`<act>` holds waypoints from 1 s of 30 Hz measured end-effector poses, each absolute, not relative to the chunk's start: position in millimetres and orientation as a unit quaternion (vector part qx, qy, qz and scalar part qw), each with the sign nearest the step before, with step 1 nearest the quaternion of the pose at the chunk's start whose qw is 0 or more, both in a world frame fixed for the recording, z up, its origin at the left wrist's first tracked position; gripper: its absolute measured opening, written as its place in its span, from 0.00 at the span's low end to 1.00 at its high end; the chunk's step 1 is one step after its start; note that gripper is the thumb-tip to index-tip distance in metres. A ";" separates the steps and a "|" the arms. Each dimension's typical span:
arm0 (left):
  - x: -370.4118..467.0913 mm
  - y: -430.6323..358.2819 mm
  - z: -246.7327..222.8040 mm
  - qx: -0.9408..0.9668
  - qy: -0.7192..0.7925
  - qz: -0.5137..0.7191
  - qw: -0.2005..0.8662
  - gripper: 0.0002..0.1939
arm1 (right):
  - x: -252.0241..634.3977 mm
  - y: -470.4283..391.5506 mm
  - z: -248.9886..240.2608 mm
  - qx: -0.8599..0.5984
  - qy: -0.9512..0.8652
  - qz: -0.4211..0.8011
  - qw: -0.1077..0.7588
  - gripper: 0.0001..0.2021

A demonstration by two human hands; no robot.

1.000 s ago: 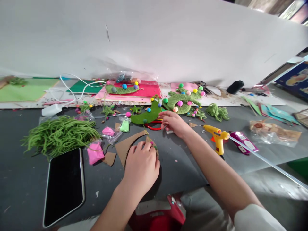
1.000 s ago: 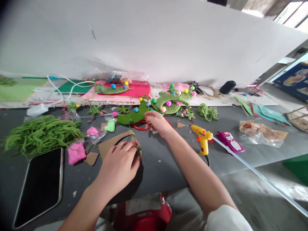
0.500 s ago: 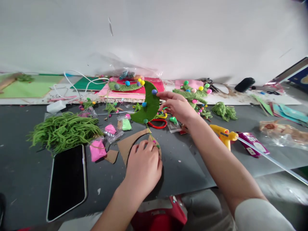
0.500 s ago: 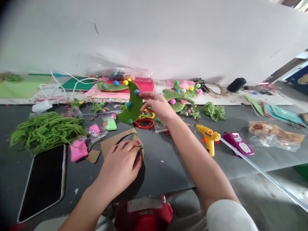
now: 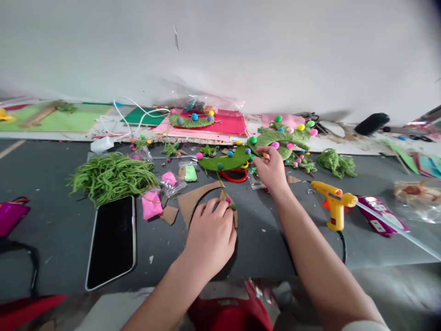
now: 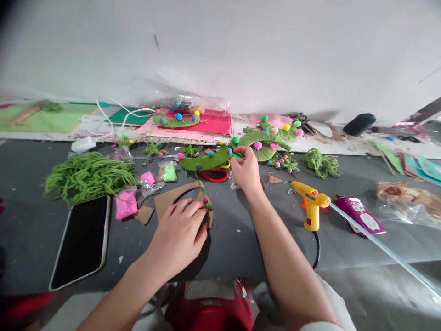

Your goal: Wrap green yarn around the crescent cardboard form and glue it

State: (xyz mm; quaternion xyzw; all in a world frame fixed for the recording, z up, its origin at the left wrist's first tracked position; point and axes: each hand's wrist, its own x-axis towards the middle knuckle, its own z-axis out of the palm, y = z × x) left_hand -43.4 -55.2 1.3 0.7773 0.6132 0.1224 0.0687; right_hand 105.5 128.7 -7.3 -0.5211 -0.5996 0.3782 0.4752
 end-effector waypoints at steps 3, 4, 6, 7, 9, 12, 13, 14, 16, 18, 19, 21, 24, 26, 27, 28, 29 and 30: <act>-44.4 -62.6 -14.2 0.768 0.613 0.171 0.071 0.15 | 96.3 108.3 -5.7 -0.474 -0.696 0.254 0.475 0.10; -44.2 -64.3 -19.6 0.762 0.615 0.190 0.069 0.15 | 91.1 99.5 -3.9 -0.437 -0.744 0.213 0.459 0.09; -43.3 -66.3 -28.2 0.752 0.618 0.220 0.063 0.15 | 80.0 82.8 -1.4 -0.364 -0.812 0.179 0.420 0.08; -42.7 -66.5 -31.1 0.747 0.621 0.229 0.060 0.16 | 75.2 76.3 -1.6 -0.335 -0.834 0.178 0.401 0.08; -41.6 -65.7 -33.8 0.742 0.625 0.236 0.057 0.16 | 68.7 68.9 -4.6 -0.304 -0.855 0.182 0.377 0.09; -41.5 -63.4 -33.4 0.743 0.621 0.244 0.054 0.17 | 66.8 69.7 -11.8 -0.290 -0.860 0.172 0.384 0.08; -41.8 -63.0 -33.0 0.745 0.617 0.248 0.054 0.17 | 67.4 71.4 -13.6 -0.287 -0.860 0.168 0.388 0.08; -42.1 -62.7 -32.6 0.746 0.614 0.252 0.055 0.17 | 68.1 73.1 -14.9 -0.284 -0.861 0.164 0.388 0.08; -42.7 -62.9 -32.3 0.741 0.616 0.259 0.063 0.16 | 69.3 75.3 -15.6 -0.283 -0.865 0.163 0.380 0.08; -43.2 -63.5 -32.6 0.731 0.627 0.261 0.072 0.15 | 69.7 75.8 -14.9 -0.286 -0.866 0.171 0.372 0.08; -43.5 -63.8 -32.9 0.727 0.629 0.264 0.076 0.15 | 69.6 75.6 -14.4 -0.286 -0.866 0.176 0.371 0.08; -44.2 -64.3 -33.3 0.726 0.629 0.266 0.082 0.16 | 68.9 75.2 -13.5 -0.285 -0.865 0.186 0.368 0.08; -45.1 -64.4 -32.8 0.722 0.630 0.272 0.092 0.16 | 68.1 75.3 -12.8 -0.288 -0.864 0.200 0.361 0.08; -45.5 -64.0 -32.1 0.717 0.632 0.276 0.098 0.16 | 68.3 75.6 -12.7 -0.291 -0.861 0.215 0.358 0.08; -45.5 -63.7 -31.8 0.715 0.634 0.277 0.102 0.16 | 68.6 75.7 -12.7 -0.293 -0.858 0.221 0.358 0.08; -45.4 -63.4 -31.5 0.714 0.634 0.279 0.106 0.16 | 68.9 75.7 -12.8 -0.295 -0.856 0.227 0.358 0.08; -45.3 -63.0 -31.3 0.712 0.634 0.281 0.109 0.16 | 69.2 75.7 -12.9 -0.296 -0.855 0.233 0.357 0.08; -45.2 -62.7 -31.1 0.711 0.633 0.284 0.112 0.16 | 69.5 75.5 -13.2 -0.297 -0.853 0.237 0.358 0.08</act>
